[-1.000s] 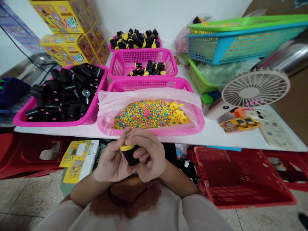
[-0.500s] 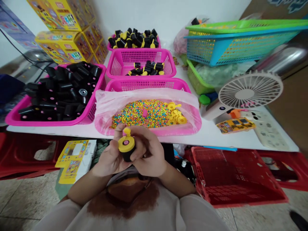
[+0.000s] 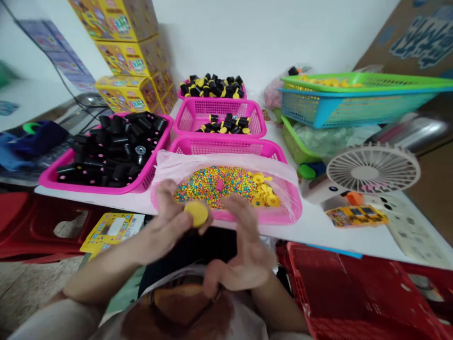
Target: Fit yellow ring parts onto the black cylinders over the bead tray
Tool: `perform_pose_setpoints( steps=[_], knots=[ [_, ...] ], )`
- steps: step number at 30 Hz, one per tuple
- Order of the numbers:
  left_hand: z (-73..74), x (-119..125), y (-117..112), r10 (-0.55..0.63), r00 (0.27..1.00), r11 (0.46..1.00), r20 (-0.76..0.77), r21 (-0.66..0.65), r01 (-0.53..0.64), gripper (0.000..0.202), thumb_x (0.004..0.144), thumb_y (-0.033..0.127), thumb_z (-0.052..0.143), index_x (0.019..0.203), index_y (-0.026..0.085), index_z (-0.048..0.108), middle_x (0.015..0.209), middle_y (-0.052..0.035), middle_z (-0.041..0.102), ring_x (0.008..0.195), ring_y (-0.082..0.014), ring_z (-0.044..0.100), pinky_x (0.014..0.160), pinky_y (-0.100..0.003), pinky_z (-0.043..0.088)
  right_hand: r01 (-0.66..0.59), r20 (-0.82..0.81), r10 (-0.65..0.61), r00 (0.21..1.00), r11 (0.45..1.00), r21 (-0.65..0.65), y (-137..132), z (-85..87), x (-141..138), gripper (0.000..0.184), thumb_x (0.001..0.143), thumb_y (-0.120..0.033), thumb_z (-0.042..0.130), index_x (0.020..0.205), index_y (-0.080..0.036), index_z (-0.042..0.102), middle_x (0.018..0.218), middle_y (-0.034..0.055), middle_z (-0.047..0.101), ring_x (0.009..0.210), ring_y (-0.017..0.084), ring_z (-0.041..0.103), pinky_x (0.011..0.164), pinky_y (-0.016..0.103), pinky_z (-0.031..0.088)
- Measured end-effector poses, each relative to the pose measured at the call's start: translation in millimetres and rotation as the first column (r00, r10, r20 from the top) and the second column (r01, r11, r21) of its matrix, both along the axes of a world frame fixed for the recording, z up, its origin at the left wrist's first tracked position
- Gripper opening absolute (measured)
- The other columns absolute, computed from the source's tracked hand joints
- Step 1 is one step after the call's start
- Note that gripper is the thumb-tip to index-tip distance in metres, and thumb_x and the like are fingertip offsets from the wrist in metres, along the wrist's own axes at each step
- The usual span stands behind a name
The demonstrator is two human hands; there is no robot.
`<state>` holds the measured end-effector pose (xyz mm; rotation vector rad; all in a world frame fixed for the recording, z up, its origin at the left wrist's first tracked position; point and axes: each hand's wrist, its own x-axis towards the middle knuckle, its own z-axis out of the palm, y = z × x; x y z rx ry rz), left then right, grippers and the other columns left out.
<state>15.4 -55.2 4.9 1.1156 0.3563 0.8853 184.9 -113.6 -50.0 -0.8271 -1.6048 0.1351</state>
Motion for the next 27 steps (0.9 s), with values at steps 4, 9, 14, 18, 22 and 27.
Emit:
perform_pose_setpoints(
  steps=[4,9,14,18,22,27],
  knots=[
    [37.8,25,111,0.248,0.934,0.913,-0.257,0.386,-0.136,0.065,0.086,0.021,0.08,0.141,0.023,0.046,0.105,-0.0054,0.062,0.101,-0.0279,0.068,0.092,-0.044,0.052,-0.104,-0.25,0.127,0.96,0.989,0.104,2,5.7,6,0.069,0.096,-0.01,0.059,0.154,-0.045,0.041,0.147,0.0032,0.06,0.13,0.026,0.063,0.11,0.061,0.054],
    [61.1,28,231,0.578,0.614,0.611,-0.538,0.784,0.112,0.087,0.079,0.009,0.072,0.156,0.01,0.031,0.16,-0.0245,0.038,0.158,-0.0428,0.024,0.127,-0.056,0.022,-0.234,0.044,0.24,0.97,0.966,-0.109,1,2.4,-1,0.064,0.088,0.001,0.061,0.143,-0.031,0.056,0.125,0.0063,0.073,0.119,0.022,0.071,0.103,0.046,0.062],
    [78.1,-53,234,0.622,-0.023,0.685,-0.783,0.529,0.501,0.085,0.08,0.028,0.074,0.157,0.017,0.038,0.166,-0.0227,0.03,0.15,-0.0435,0.038,0.121,-0.052,0.033,-0.203,0.316,0.221,0.923,0.975,-0.089,-14,-7.9,27,0.039,0.088,-0.002,0.06,0.118,-0.024,0.072,0.115,0.008,0.078,0.115,0.024,0.074,0.098,0.041,0.065],
    [64.0,-111,225,0.502,-0.372,0.838,-0.781,0.333,0.433,0.094,0.066,0.046,0.086,0.149,0.02,0.05,0.146,-0.0223,0.057,0.128,-0.0435,0.059,0.111,-0.051,0.043,-0.176,0.257,0.206,0.944,0.975,-0.135,-30,-17.4,53,0.04,0.085,0.002,0.059,0.111,-0.024,0.075,0.105,0.0073,0.081,0.101,0.023,0.079,0.09,0.036,0.068],
    [32.4,-120,218,0.538,-0.299,0.814,-0.789,0.394,0.426,0.067,0.08,0.05,0.072,0.139,0.019,0.059,0.135,-0.0165,0.066,0.113,-0.0318,0.068,0.102,-0.038,0.049,-0.187,0.258,0.22,0.941,0.971,-0.146,-31,-17.1,59,0.039,0.085,0.002,0.06,0.109,-0.024,0.075,0.1,0.0066,0.082,0.093,0.022,0.08,0.086,0.033,0.069],
    [28.1,-121,210,0.624,-0.224,0.76,-0.749,0.514,0.399,0.045,0.077,0.021,0.067,0.121,0.014,0.066,0.117,-0.0128,0.072,0.108,-0.028,0.068,0.097,-0.033,0.051,-0.218,0.393,0.243,0.887,0.97,-0.109,-21,-15.6,51,0.038,0.088,0.0,0.057,0.109,-0.025,0.076,0.1,0.0058,0.082,0.091,0.021,0.08,0.09,0.035,0.068]
  ],
)
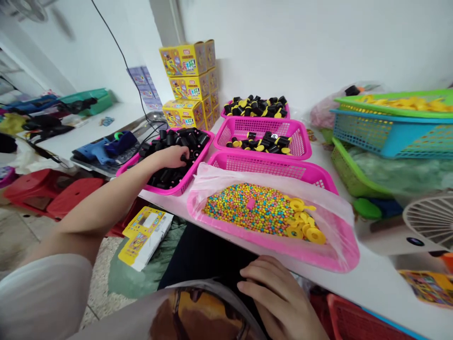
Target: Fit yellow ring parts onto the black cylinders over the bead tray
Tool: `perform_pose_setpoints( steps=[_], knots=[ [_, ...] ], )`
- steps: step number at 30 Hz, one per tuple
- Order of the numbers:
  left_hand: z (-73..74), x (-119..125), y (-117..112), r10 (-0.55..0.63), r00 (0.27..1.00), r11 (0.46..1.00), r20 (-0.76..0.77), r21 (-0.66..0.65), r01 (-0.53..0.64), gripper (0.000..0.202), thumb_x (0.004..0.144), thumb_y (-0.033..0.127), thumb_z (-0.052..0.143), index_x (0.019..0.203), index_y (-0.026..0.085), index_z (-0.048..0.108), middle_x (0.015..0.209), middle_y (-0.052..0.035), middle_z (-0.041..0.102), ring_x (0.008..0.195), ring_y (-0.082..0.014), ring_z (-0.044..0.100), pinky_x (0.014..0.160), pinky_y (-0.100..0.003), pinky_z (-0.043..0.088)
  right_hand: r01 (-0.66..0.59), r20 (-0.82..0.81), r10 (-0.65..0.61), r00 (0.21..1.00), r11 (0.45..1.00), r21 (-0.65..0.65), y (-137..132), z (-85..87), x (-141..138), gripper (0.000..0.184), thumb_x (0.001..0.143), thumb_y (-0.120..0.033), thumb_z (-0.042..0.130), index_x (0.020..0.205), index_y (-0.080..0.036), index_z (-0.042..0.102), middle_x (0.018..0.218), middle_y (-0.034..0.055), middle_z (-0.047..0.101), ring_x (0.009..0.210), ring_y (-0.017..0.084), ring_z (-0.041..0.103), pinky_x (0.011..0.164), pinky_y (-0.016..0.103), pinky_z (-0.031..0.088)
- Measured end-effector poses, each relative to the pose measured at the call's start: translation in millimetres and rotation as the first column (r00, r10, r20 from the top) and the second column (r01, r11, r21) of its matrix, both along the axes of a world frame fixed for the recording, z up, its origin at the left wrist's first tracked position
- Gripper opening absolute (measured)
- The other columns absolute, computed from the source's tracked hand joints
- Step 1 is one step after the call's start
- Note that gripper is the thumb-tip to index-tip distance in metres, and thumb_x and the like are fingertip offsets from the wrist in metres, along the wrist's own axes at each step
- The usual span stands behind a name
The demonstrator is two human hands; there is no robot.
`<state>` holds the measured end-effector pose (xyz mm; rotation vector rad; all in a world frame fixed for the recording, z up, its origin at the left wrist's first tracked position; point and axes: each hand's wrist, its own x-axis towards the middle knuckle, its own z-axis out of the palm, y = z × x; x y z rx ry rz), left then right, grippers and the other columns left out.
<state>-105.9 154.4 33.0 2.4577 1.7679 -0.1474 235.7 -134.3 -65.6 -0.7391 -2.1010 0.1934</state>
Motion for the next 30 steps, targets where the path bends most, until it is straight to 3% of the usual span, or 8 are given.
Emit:
perform_pose_setpoints(
  steps=[4,7,10,17,20,24,27,30],
  knots=[
    [14.6,-14,-4,0.033,0.997,0.99,0.076,0.138,-0.043,0.075,0.07,0.009,0.063,0.145,0.009,0.051,0.136,-0.018,0.061,0.121,-0.0285,0.063,0.106,-0.034,0.049,-0.01,-0.001,0.01,1.0,1.0,-0.013,1,-3.8,-3,0.035,0.088,-0.002,0.057,0.108,-0.024,0.075,0.1,0.0061,0.082,0.091,0.021,0.08,0.089,0.035,0.068],
    [14.4,-22,-5,0.028,0.995,0.992,0.099,0.123,-0.04,0.069,0.069,0.01,0.064,0.138,0.012,0.062,0.133,-0.0139,0.064,0.119,-0.0284,0.064,0.109,-0.034,0.048,-0.014,0.003,0.014,1.0,0.999,-0.032,-1,-5.5,-1,0.033,0.089,-0.003,0.057,0.108,-0.025,0.075,0.098,0.0059,0.082,0.09,0.021,0.08,0.086,0.033,0.068],
    [0.6,-24,-8,0.004,0.993,0.999,0.116,0.035,-0.008,0.047,0.074,0.019,0.07,0.12,0.017,0.074,0.119,-0.0063,0.074,0.109,-0.0241,0.069,0.104,-0.029,0.05,-0.018,0.027,0.019,0.999,0.999,-0.03,-1,-5.3,1,0.032,0.09,-0.004,0.057,0.107,-0.023,0.075,0.097,0.0066,0.081,0.088,0.02,0.08,0.085,0.03,0.067],
    [-35.8,-9,-14,0.087,0.986,0.992,0.142,0.082,-0.099,0.038,0.071,0.031,0.083,0.104,0.014,0.077,0.105,-0.012,0.079,0.103,-0.0311,0.073,0.096,-0.036,0.055,-0.041,0.03,0.041,0.999,0.999,-0.025,4,-4.6,-8,0.031,0.09,-0.002,0.054,0.104,-0.022,0.073,0.094,0.0067,0.08,0.088,0.018,0.078,0.086,0.029,0.065],
    [-26.7,-6,-18,0.085,0.978,0.987,0.193,0.118,-0.109,0.037,0.069,0.023,0.083,0.104,0.017,0.074,0.102,-0.0087,0.079,0.099,-0.0288,0.074,0.091,-0.034,0.058,-0.063,0.021,0.064,0.998,0.996,-0.056,3,-3.4,-14,0.032,0.091,-0.002,0.052,0.104,-0.022,0.072,0.094,0.007,0.08,0.087,0.018,0.077,0.085,0.03,0.064],
    [7.3,-4,-44,-0.001,0.938,0.969,0.347,0.233,-0.085,0.058,0.075,0.019,0.076,0.131,0.019,0.06,0.114,-0.0061,0.078,0.107,-0.0233,0.074,0.1,-0.033,0.056,-0.095,-0.036,0.093,0.995,0.992,-0.087,-4,11.9,-5,0.03,0.092,-0.002,0.053,0.103,-0.023,0.07,0.093,0.0065,0.079,0.085,0.017,0.076,0.085,0.031,0.063],
    [25.1,11,-82,-0.187,0.792,0.922,0.581,0.382,-0.063,0.061,0.074,0.022,0.079,0.131,0.026,0.058,0.116,-0.0025,0.077,0.11,-0.0229,0.075,0.102,-0.035,0.056,-0.064,-0.052,0.058,0.997,0.992,-0.11,-2,40.9,11,0.031,0.091,-0.003,0.053,0.103,-0.025,0.071,0.094,0.0056,0.079,0.087,0.016,0.077,0.082,0.027,0.062],
    [20.8,43,-124,-0.288,0.637,0.914,0.715,0.405,-0.041,0.064,0.076,0.022,0.079,0.135,0.026,0.054,0.114,-0.0032,0.078,0.113,-0.0241,0.075,0.101,-0.037,0.057,0.124,0.078,-0.11,0.991,0.97,-0.21,26,73.0,16,0.029,0.095,-0.007,0.051,0.104,-0.026,0.071,0.096,0.0042,0.08,0.089,0.017,0.078,0.077,0.025,0.061]
  ],
)
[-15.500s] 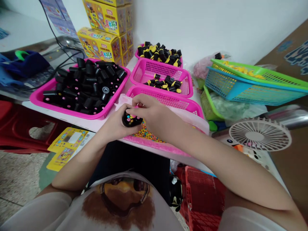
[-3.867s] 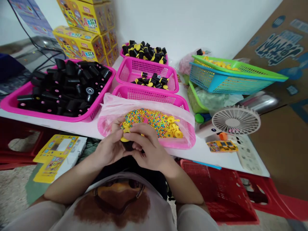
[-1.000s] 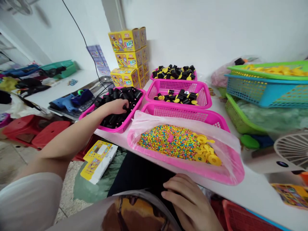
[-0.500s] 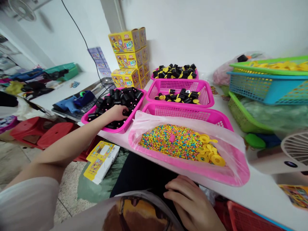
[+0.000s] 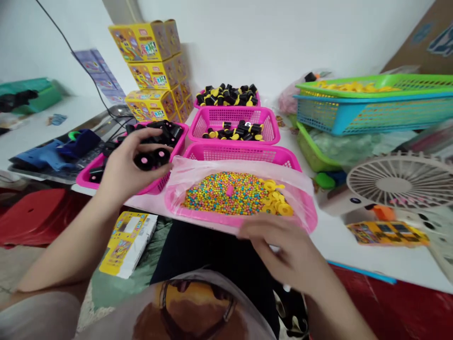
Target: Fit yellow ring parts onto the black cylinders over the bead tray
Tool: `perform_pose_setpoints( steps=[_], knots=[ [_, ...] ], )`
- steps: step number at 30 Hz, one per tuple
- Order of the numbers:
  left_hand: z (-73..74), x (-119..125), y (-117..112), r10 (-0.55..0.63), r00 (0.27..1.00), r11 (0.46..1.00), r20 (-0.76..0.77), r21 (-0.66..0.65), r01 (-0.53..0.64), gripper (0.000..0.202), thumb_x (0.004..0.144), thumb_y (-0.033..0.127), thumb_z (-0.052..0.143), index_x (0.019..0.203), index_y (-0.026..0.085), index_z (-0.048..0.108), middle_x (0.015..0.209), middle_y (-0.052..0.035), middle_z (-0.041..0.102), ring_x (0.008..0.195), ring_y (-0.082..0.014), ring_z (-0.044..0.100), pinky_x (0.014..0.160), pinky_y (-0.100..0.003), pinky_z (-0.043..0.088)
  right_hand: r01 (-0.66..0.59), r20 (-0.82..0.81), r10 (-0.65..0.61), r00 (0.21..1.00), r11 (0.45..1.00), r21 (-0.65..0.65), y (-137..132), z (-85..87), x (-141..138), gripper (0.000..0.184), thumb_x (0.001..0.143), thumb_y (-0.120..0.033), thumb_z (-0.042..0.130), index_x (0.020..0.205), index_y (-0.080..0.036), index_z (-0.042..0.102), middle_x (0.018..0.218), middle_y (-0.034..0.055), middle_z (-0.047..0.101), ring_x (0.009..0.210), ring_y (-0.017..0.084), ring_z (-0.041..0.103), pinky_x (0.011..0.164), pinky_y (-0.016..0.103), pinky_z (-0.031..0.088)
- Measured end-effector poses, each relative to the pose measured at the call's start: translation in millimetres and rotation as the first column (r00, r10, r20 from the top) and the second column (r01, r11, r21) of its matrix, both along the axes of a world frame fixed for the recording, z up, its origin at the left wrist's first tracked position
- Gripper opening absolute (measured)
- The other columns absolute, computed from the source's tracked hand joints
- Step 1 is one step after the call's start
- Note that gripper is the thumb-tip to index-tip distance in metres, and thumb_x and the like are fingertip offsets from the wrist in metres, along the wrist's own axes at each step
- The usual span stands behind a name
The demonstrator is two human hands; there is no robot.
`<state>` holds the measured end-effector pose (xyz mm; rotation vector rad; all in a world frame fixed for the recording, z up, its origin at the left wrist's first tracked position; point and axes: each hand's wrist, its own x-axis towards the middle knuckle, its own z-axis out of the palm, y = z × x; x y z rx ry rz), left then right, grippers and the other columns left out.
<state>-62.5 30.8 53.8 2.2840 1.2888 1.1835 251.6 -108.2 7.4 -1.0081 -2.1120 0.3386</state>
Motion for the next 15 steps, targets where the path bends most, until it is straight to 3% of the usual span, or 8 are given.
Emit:
perform_pose_setpoints(
  steps=[3,6,7,11,15],
  knots=[
    [-22.1,36,-27,-0.154,0.981,0.979,0.122,-0.112,0.168,0.064,0.08,0.017,0.075,0.138,0.024,0.049,0.111,-0.0038,0.079,0.109,-0.022,0.077,0.096,-0.035,0.059,0.16,0.304,-0.085,0.949,0.959,-0.234,52,13.7,-12,0.021,0.1,-0.019,0.053,0.102,-0.023,0.073,0.089,0.0037,0.08,0.077,0.018,0.075,0.066,0.026,0.056],
    [-47.0,60,-33,-0.29,0.949,0.922,0.126,-0.229,0.313,0.055,0.081,0.014,0.071,0.133,0.022,0.053,0.108,-0.0037,0.079,0.102,-0.0193,0.077,0.09,-0.032,0.059,0.255,0.636,0.005,0.772,0.914,-0.316,102,3.7,-29,0.034,0.094,-0.003,0.051,0.112,-0.021,0.074,0.091,0.0058,0.08,0.077,0.019,0.074,0.069,0.027,0.05],
    [-53.5,64,-31,-0.319,0.941,0.906,0.115,-0.255,0.338,0.054,0.081,0.014,0.07,0.133,0.021,0.054,0.107,-0.0041,0.079,0.1,-0.0192,0.076,0.09,-0.032,0.059,0.27,0.69,0.046,0.722,0.9,-0.343,114,-2.6,-33,0.031,0.094,-0.004,0.053,0.11,-0.019,0.074,0.091,0.0078,0.08,0.077,0.02,0.075,0.068,0.028,0.048],
    [-65.9,64,-24,-0.371,0.92,0.874,0.128,-0.286,0.393,0.055,0.083,0.015,0.068,0.137,0.017,0.055,0.115,-0.0082,0.077,0.105,-0.021,0.075,0.094,-0.036,0.058,0.271,0.721,0.094,0.686,0.887,-0.373,131,-23.1,-37,0.015,0.099,-0.022,0.06,0.103,-0.017,0.073,0.097,0.0129,0.08,0.086,0.025,0.075,0.07,0.029,0.046],
    [-63.5,58,-22,-0.386,0.899,0.85,0.207,-0.298,0.433,0.056,0.083,0.015,0.071,0.137,0.017,0.056,0.113,-0.0064,0.077,0.106,-0.02,0.074,0.095,-0.034,0.057,0.289,0.729,0.079,0.68,0.885,-0.366,123,-19.7,-25,0.018,0.099,-0.02,0.059,0.113,-0.016,0.069,0.097,0.012,0.079,0.085,0.024,0.073,0.07,0.03,0.044]
  ],
)
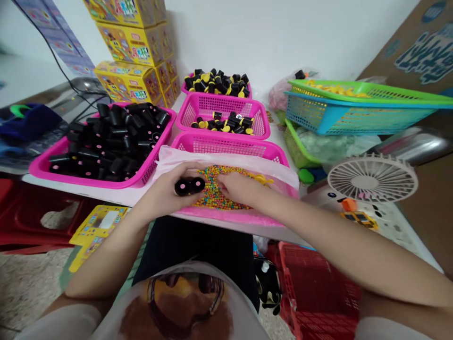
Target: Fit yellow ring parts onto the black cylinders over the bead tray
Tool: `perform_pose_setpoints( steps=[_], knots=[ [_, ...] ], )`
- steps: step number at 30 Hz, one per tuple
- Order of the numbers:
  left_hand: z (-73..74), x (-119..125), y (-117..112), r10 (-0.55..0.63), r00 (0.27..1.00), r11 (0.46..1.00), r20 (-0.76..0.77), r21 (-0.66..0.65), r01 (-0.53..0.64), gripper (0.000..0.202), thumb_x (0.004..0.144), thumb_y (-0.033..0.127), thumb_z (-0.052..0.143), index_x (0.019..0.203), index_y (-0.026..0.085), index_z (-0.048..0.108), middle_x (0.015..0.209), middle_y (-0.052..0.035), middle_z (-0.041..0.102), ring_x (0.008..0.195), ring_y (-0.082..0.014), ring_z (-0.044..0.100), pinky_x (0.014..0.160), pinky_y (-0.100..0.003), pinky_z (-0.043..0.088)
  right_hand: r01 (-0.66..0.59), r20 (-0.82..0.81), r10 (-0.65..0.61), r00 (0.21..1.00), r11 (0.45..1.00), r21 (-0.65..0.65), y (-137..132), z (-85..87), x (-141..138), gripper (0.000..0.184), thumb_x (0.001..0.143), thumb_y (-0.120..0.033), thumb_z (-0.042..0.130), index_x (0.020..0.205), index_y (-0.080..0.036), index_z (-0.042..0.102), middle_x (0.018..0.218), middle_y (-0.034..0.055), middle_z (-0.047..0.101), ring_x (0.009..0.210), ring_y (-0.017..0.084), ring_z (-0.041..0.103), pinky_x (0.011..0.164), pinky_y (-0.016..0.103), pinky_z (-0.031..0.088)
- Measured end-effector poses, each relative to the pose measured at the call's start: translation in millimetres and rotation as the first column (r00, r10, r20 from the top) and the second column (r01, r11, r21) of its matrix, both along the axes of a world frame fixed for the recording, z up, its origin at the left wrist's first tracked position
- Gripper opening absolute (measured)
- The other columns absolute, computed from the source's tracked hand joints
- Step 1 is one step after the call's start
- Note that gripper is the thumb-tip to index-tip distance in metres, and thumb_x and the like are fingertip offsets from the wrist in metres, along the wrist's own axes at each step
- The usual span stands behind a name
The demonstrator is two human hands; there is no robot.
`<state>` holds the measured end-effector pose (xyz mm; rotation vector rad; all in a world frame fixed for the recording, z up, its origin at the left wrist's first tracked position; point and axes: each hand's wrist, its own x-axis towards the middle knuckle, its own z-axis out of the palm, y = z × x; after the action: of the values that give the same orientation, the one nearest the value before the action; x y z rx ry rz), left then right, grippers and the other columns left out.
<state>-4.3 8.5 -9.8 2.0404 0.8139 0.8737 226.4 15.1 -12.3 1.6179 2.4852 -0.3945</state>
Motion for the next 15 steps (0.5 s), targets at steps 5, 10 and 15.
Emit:
perform_pose_setpoints(
  steps=[5,10,15],
  knots=[
    [5.0,0,0,-0.024,1.0,0.997,0.014,-0.069,0.025,0.06,0.082,0.015,0.074,0.138,0.017,0.054,0.115,-0.0053,0.077,0.112,-0.02,0.074,0.097,-0.031,0.057,0.057,-0.183,-0.071,0.981,0.995,-0.08,-8,16.3,21,0.039,0.1,-0.029,0.057,0.137,-0.018,0.06,0.095,0.0081,0.078,0.08,0.023,0.07,0.071,0.032,0.048],
    [7.5,2,-1,-0.023,0.999,0.999,-0.033,-0.031,0.022,0.052,0.084,0.016,0.073,0.134,0.018,0.058,0.111,-0.0026,0.078,0.102,-0.0186,0.075,0.094,-0.03,0.058,0.262,-0.515,-0.527,0.676,0.825,-0.5,-14,16.6,29,0.009,0.088,-0.025,0.068,0.095,-0.021,0.063,0.095,0.0038,0.073,0.081,0.018,0.072,0.075,0.033,0.058],
    [4.0,2,0,-0.03,0.999,1.0,-0.028,-0.005,0.029,0.049,0.084,0.019,0.073,0.132,0.019,0.06,0.114,-0.0027,0.077,0.101,-0.0193,0.076,0.091,-0.031,0.058,0.297,-0.513,-0.506,0.693,0.849,-0.436,-11,7.4,36,0.019,0.08,-0.024,0.074,0.087,-0.023,0.056,0.076,-0.0033,0.064,0.069,0.015,0.065,0.064,0.027,0.051]
  ],
)
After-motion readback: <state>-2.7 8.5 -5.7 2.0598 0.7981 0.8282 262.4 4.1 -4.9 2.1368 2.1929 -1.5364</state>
